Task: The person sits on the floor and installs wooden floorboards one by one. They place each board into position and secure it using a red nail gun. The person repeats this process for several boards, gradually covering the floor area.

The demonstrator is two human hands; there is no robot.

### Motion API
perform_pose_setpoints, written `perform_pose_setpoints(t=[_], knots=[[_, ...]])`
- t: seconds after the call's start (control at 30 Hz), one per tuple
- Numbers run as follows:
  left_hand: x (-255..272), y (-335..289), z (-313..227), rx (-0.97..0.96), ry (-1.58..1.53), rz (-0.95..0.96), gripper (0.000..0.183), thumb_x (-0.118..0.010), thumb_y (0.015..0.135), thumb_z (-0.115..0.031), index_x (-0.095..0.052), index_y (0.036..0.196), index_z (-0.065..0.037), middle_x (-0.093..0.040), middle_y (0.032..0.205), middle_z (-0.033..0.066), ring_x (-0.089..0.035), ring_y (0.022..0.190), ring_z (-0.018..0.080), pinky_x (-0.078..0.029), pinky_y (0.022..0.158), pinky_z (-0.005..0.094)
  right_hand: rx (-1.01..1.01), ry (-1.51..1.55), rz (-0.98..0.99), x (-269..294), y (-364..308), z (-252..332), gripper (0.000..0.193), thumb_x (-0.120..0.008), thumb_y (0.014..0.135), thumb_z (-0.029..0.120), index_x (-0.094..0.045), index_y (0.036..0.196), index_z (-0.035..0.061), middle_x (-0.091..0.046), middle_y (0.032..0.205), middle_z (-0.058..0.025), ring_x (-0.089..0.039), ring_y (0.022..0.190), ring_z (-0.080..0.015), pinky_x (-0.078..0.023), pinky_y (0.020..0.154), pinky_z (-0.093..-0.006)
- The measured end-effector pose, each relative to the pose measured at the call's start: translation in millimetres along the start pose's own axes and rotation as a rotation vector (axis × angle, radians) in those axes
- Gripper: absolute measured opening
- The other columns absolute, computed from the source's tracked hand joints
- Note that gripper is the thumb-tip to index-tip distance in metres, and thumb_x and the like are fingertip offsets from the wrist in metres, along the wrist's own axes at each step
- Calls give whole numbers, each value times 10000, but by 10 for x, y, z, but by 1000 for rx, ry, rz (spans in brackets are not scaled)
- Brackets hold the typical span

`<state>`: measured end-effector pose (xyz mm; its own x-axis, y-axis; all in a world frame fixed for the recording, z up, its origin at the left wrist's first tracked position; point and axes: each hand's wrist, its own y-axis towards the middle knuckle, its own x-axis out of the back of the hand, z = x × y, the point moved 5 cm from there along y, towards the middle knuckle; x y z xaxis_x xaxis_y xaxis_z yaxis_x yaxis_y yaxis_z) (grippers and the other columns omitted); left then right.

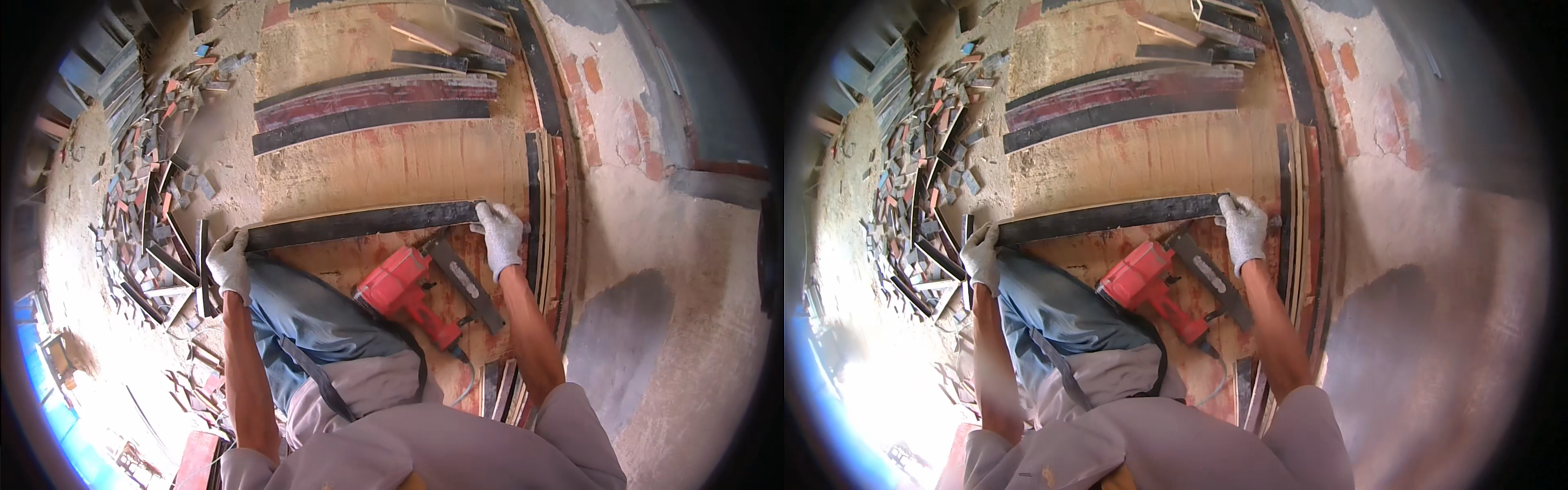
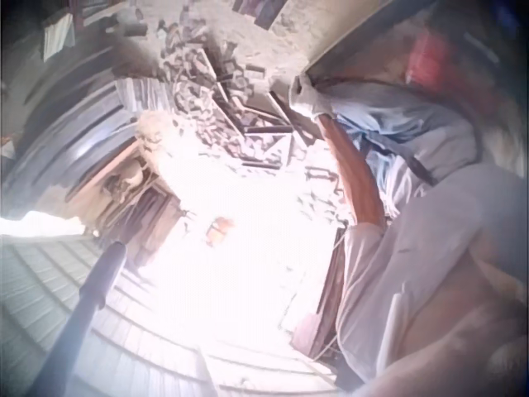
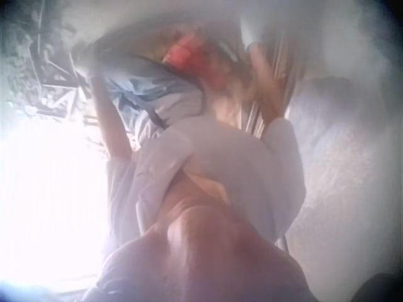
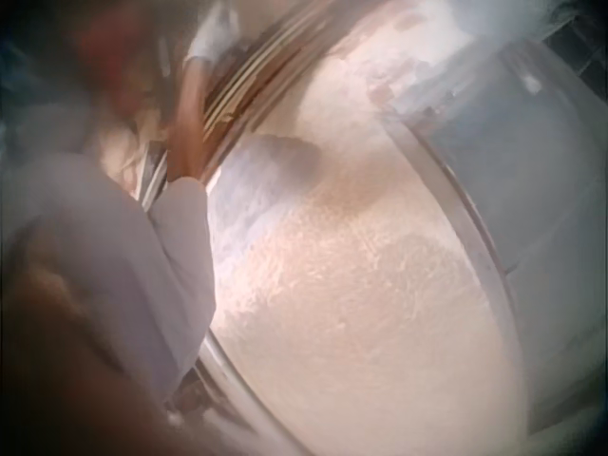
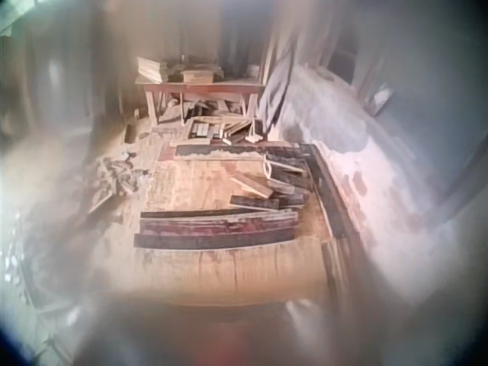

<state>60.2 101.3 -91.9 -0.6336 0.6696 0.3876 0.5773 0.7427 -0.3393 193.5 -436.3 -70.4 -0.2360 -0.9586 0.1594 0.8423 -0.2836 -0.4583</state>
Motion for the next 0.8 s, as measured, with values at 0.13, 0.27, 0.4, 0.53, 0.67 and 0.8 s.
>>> perform_pose_setpoints(t=[0.13,0.27,0.4,0.53,0.67,0.8], knots=[[-22,20,-41,-13,91,61,357,-765,929,-215,-713,1199,12,-730,1061,88,-680,861,142,-561,705,269,55,84,-68,28,-106,-104,218,-716,938,73,-702,1111,-58,-712,950,-69,-674,763,-118,-610,661,-274],[-11,-32,-65,-2,69,49,364,-773,921,-205,-714,1190,33,-737,1015,93,-668,830,131,-550,709,253,47,70,-112,39,-151,-156,245,-726,927,55,-698,1140,-62,-707,937,-57,-654,746,-93,-600,643,-267],[-4,-23,-74,-4,133,42,365,-768,930,-220,-715,1201,19,-738,1026,85,-666,831,125,-534,694,241,67,109,-127,44,-151,-207,271,-723,926,39,-689,1175,-62,-701,930,-52,-640,735,-88,-588,617,-256],[3,12,-67,36,108,60,364,-766,932,-214,-714,1200,27,-735,1010,77,-654,798,117,-528,675,232,73,106,-128,51,-129,-209,268,-719,928,38,-686,1175,-59,-692,917,-48,-635,726,-89,-586,611,-258],[40,86,-22,29,93,79,362,-773,928,-216,-721,1185,33,-735,994,76,-649,783,115,-533,669,233,32,40,-121,44,-116,-196,254,-691,957,66,-681,1176,-62,-705,958,-60,-646,746,-106,-571,637,-259],[41,135,-7,57,115,89,356,-773,927,-216,-725,1173,36,-736,985,76,-651,788,116,-539,669,235,10,18,-135,54,-89,-198,263,-698,953,66,-677,1180,-65,-702,956,-60,-637,718,-108,-562,626,-256]])
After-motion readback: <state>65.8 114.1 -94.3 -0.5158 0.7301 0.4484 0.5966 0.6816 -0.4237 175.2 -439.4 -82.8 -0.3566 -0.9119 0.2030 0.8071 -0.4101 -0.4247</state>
